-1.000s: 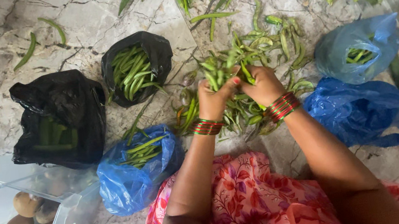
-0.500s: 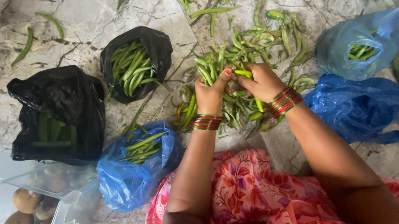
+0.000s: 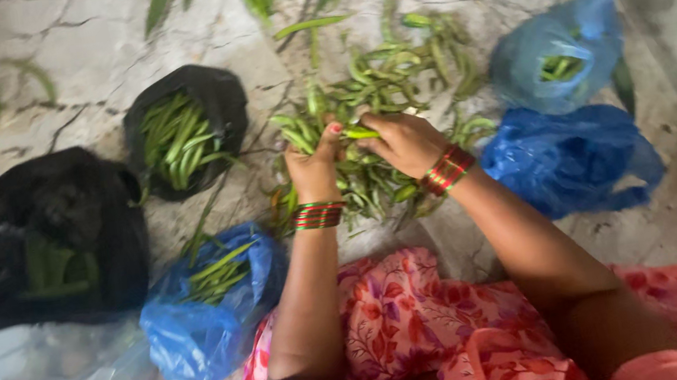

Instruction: The person sits on the floor and sorts green beans and other vegetables by hand, placing them into separate plastic bags. The person handles the vegetables one at a time and arranges them into piles and bags.

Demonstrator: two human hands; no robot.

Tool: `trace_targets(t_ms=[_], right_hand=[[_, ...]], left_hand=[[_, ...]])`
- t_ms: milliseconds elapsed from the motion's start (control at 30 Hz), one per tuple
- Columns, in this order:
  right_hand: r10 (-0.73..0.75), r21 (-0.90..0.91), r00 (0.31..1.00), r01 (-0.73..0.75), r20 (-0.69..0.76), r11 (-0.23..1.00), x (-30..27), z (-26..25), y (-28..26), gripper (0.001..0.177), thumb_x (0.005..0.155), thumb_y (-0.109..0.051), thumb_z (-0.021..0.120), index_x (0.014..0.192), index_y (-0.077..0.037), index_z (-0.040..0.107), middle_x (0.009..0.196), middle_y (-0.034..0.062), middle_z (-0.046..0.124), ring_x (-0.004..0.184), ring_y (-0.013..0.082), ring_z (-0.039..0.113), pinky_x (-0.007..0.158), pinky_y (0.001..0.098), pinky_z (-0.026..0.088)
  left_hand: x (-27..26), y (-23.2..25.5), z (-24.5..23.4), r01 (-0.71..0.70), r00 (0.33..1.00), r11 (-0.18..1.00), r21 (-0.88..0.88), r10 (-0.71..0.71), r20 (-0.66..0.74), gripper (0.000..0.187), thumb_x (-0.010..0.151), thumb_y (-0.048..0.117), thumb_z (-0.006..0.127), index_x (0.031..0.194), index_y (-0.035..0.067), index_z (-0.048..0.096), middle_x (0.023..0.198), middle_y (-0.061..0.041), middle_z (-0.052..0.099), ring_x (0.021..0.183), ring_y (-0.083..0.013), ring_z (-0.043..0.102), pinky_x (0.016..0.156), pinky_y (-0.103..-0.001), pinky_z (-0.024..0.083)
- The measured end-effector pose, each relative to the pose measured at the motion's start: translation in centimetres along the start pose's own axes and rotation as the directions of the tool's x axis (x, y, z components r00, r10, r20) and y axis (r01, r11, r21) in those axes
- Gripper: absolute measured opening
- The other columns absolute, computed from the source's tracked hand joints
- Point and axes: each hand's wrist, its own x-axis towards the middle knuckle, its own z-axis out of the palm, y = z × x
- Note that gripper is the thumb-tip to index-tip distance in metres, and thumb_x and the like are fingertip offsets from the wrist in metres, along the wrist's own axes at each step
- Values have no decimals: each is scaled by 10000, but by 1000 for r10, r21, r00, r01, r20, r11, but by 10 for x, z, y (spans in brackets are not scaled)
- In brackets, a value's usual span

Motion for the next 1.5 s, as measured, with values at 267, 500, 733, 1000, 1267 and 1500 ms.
trace_targets(t_ms=[267, 500, 733, 1000, 1267, 1500], right_hand=[[-157, -101, 983, 148, -93, 984, -11, -14, 19, 328, 887, -106, 670, 1200, -17, 620, 1122, 221, 687, 1005, 413, 665, 834, 486, 535], [123, -77, 951, -150, -283, 986, -35, -31, 90, 349, 907, -30, 660, 1255, -62, 651, 1126, 157, 704, 1021, 373, 684, 897, 439, 552], [497, 577, 515, -7, -698, 817, -98, -152, 231, 299, 1111, -399, 652, 1114, -103, 609, 860, 4, 658, 717, 93, 620, 601, 228, 484], [522, 507, 386, -148, -761, 849, -141, -197, 281, 178, 1140, -279, 594, 1123, -101, 594, 828, 23, 664, 625, 109, 596, 507, 262, 424], [584, 73, 802, -579, -127, 812, -130, -133, 256, 322, 1010, -104, 523, 1283, -124, 693, 826, 81, 680, 733, 186, 657, 689, 352, 534], [372, -302, 905, -420, -206, 856, -121, -100, 204, 390, 971, -228, 675, 1352, -144, 677, 1016, 219, 717, 924, 434, 681, 802, 521, 545]], left_hand=[[-12, 2, 9, 225, 948, 967, -121, -189, 256, 125, 918, 42, 761, 1031, 47, 710, 897, -30, 709, 689, -123, 611, 544, -284, 457], [-14, 4, 10, 256, 935, 962, -100, -220, 276, 127, 903, 58, 775, 1017, 40, 721, 860, -46, 710, 631, -133, 599, 526, -278, 473], [2, -7, 6, 98, 995, 990, 98, -97, -13, 166, 891, 13, 793, 1046, 4, 735, 865, -25, 706, 634, -94, 589, 507, -260, 472], [2, 2, 2, 30, 999, 998, -50, -33, -43, 316, 905, 3, 732, 1220, 34, 723, 823, 8, 657, 592, -72, 522, 513, -242, 438], [5, -1, 1, 76, 997, 994, -75, -78, -27, 278, 934, 30, 726, 1209, -11, 710, 876, -3, 679, 657, -82, 566, 527, -253, 448], [2, 5, 4, 134, 991, 988, -78, -135, -10, 277, 943, 65, 712, 1213, 3, 715, 849, -3, 671, 649, -88, 567, 523, -253, 452]])
